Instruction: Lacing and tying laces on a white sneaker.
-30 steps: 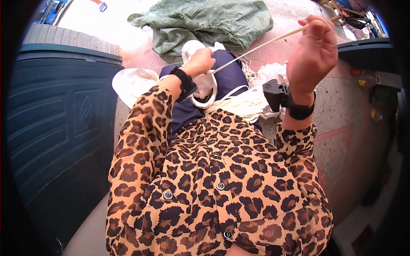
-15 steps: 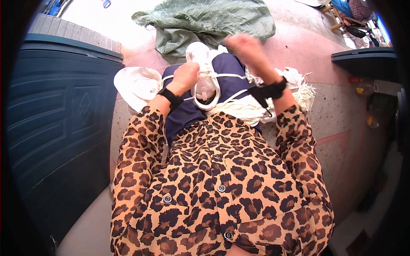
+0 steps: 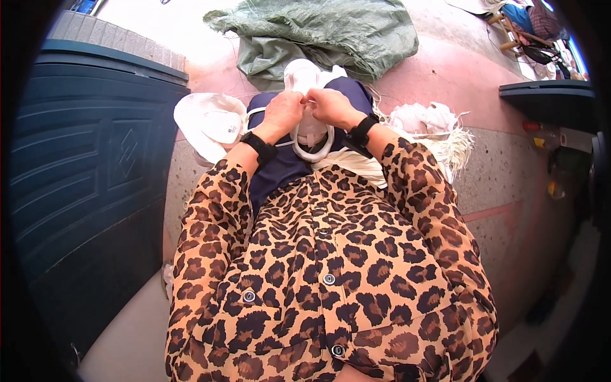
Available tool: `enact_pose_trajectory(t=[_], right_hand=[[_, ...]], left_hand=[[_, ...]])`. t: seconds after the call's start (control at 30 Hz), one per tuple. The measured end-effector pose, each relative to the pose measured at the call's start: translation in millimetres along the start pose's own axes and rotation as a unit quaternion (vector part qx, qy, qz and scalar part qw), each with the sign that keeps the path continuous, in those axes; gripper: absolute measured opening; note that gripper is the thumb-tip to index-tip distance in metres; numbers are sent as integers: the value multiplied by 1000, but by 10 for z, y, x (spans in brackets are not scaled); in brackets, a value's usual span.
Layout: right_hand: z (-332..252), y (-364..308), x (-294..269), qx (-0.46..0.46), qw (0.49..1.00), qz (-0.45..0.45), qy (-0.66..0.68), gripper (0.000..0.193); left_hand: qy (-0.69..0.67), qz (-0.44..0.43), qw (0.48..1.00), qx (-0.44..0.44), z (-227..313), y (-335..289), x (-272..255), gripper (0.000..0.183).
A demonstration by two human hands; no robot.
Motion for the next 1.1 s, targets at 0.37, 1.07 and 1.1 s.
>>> enact_pose_trajectory(t=[0.37,1.07,1.1], right_hand=[[139,-157,-133,-21,986,101,133,20],[220,131,-25,30,910,-258,323,23],[228,128,-20,34,908,-263,324,24]], left_hand=[[-42,-51,997,-30,57,110,94,17],[160,151,940,262,337,-192,-21,7],[162,153,940,257,323,-188,-12,8]])
Point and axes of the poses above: each hand's wrist, its own y-axis towards the middle knuckle, its own x-axis out of the palm, z = x × y, the point moved 4 cm from there along y, towards the middle knuckle, and after that the axes turned 1 degree about -z, right-handed, at the moved point
